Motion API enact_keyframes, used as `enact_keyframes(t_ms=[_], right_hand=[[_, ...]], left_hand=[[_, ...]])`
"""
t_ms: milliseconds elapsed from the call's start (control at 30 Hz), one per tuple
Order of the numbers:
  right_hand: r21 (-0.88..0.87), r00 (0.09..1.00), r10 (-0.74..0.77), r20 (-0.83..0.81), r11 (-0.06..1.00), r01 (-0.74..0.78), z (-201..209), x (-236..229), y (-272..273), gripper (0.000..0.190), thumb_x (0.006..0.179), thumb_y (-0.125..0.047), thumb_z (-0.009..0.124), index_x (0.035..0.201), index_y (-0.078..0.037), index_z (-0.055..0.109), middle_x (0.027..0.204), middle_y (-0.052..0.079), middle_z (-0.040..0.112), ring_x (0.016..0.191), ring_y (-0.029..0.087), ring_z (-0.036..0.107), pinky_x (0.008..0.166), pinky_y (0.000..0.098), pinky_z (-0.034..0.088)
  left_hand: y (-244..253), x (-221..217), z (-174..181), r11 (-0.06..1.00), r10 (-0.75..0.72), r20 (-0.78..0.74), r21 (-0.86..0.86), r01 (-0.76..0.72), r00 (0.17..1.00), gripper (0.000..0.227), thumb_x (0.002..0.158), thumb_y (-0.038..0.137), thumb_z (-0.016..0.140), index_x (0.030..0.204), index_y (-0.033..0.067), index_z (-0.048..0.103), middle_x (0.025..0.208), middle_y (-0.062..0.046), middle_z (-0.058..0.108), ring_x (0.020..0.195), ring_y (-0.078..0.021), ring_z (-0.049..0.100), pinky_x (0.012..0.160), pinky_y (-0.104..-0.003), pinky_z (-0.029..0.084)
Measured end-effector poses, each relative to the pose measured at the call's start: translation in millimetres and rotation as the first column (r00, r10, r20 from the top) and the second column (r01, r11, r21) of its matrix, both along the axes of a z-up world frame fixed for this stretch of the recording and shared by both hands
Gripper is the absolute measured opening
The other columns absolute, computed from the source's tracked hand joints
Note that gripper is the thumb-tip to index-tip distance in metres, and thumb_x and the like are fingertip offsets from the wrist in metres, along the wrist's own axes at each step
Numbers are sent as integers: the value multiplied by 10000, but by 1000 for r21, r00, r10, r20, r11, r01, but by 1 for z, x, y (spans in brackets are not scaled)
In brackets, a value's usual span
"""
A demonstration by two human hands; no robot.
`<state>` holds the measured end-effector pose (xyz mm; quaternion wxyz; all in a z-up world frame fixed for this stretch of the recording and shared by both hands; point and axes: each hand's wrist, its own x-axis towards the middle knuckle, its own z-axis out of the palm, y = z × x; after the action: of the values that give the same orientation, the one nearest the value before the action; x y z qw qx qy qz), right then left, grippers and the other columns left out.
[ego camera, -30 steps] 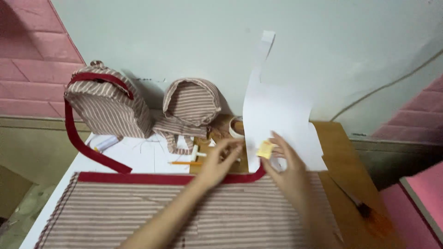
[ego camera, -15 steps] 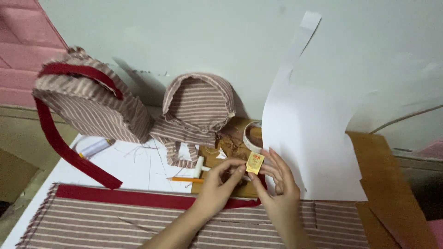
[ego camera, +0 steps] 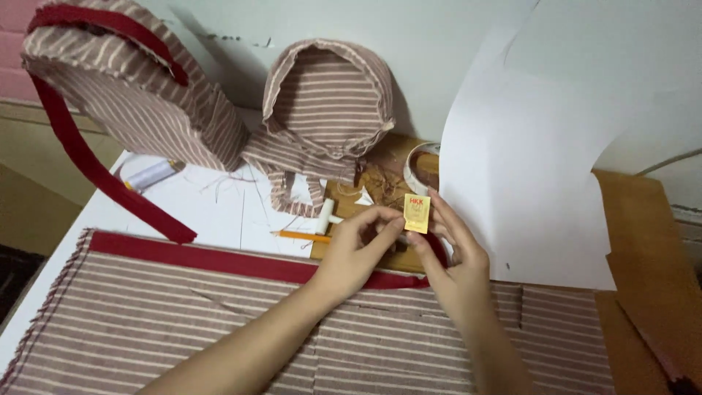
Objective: Attaching a small label to a red fabric strap and cutting the strap to the desired length using scissors.
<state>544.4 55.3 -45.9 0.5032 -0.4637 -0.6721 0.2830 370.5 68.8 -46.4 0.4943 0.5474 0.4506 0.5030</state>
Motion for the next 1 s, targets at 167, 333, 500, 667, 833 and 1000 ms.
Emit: enact_keyframes(t_ms=[167,333,500,667,833,1000], right_hand=[[24,998,42,-48,999,-41,-2,-1,2,718,950,44,727,1611,19,450,1450,340,632,1141,384,748,1027,552,573],[-13,999,49,-19,999,-50,-1,-2,2,638,974,26,705,1575,-2,493,1512,278,599,1115,358,770,1010,531,586],[-31,999,36,-36,999,-37,-6,2,4,617,970,13,720,1544,5,494,1483,260,598,1095,336,766,1018,534,573],[-15,998,44,-42,999,-45,-8,6,7,605,957,37,731,1510,40,487,1433,258,619,1071,331,761,991,509,580],[-22,999,22,-31,999,-23,-9,7,8,483,979,-3,736,1426,17,554,1389,210,674,1030,297,781,941,460,588],[-17,998,41,-53,999,-42,-6,6,6,508,979,9,730,1446,18,528,1383,220,661,1044,287,769,949,455,578]], left_hand=[[-3,0,2,996,48,-21,70,-46,999,138,1008,183,759,1065,95,848,736,-36,619,817,-141,615,772,-340,560],[-2,-1,-4,993,52,-26,112,-49,998,135,999,143,746,1073,72,833,745,-66,598,843,-170,624,811,-369,565],[0,0,-8,986,29,-39,164,-22,999,144,1016,137,729,1099,71,827,767,-68,605,875,-179,641,856,-382,566],[0,2,-6,974,25,-53,227,-13,998,158,1039,120,702,1130,66,819,803,-95,662,869,-191,657,874,-389,560],[1,1,-13,969,25,-44,246,-13,999,159,1052,117,698,1145,68,816,873,-93,723,885,-168,633,894,-389,550],[0,1,-10,966,22,-47,259,-9,999,166,1054,124,700,1166,69,809,880,-91,722,879,-168,630,885,-385,549]])
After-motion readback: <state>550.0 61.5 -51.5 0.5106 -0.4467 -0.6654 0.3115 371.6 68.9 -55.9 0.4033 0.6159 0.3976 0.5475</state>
